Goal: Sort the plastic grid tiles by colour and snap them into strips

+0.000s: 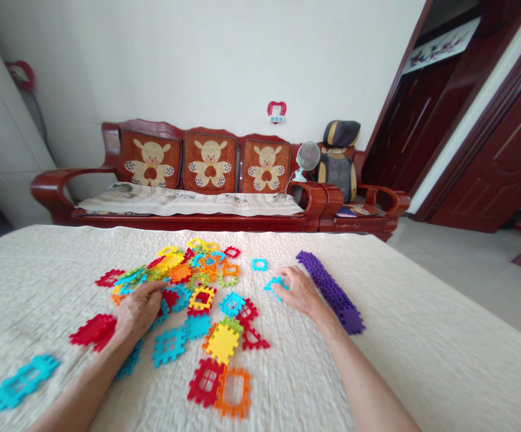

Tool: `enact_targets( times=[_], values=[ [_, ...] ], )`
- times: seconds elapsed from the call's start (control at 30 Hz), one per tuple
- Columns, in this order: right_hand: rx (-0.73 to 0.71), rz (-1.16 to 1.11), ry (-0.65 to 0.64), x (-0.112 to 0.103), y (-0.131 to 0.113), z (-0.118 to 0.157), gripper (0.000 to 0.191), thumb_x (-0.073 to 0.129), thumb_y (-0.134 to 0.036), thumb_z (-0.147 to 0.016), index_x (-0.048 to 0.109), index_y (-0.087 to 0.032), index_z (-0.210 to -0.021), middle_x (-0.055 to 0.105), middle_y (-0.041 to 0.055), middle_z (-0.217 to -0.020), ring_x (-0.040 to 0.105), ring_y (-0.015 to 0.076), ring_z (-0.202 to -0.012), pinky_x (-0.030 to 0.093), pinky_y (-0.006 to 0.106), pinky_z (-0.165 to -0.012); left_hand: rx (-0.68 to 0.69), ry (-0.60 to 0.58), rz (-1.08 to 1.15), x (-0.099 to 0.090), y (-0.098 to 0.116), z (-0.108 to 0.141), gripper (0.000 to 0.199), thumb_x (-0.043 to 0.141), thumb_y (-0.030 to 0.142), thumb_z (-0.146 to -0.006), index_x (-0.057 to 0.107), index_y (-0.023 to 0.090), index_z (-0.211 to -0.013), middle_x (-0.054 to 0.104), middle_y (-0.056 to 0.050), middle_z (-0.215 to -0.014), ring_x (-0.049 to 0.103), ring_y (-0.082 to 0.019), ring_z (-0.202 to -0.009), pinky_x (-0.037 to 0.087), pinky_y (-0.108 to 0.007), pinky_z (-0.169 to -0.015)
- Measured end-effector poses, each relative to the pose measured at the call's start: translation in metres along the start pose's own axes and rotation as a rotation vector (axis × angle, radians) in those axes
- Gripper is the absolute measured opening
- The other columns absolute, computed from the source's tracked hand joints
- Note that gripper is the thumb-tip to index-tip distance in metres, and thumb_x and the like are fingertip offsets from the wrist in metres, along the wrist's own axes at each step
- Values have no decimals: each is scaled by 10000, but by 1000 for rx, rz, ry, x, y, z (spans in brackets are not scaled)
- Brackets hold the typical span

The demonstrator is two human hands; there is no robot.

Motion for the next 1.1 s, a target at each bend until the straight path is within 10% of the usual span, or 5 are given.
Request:
enact_targets(
  times=[0.13,0.37,0.67,1.1],
  values=[
    [-111,-27,-178,15,-4,5,621,627,-247,-639,534,-160,-1247,501,140,-1350,463,262,-1254,359,405,-1057,-29,-58,21,2,-1,1,339,446,204,-820,740,255,-982,715,-12,-998,650,-179,-882,496,-279,-813],
    [-109,-77,-246,18,6,7,597,604,-212,-670,528,-180,-1262,537,108,-1296,495,238,-1209,357,390,-1052,-31,-61,48,3,-1,1,336,445,201,-822,739,256,-975,712,-19,-994,643,-186,-891,493,-298,-822],
    [194,80,121,12,-3,4,445,642,-387,-714,589,-170,-1098,559,99,-1065,551,223,-967,434,346,-871,-30,-44,51,2,0,1,323,460,188,-818,739,256,-966,715,-10,-997,637,-181,-890,491,-294,-834],
    [315,370,162,22,-19,17,460,568,-510,-797,536,-168,-1104,541,125,-1035,500,282,-991,367,374,-805,-17,-60,63,4,-2,1,324,446,204,-833,733,255,-975,709,-12,-997,642,-177,-887,495,-283,-820]
  ],
)
Point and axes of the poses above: each hand's wrist, its own z-axis away from the middle knuckle, its own x-axis out of the palm, y = z × x, the point moved 8 cm from there along -z, towards the middle knuckle
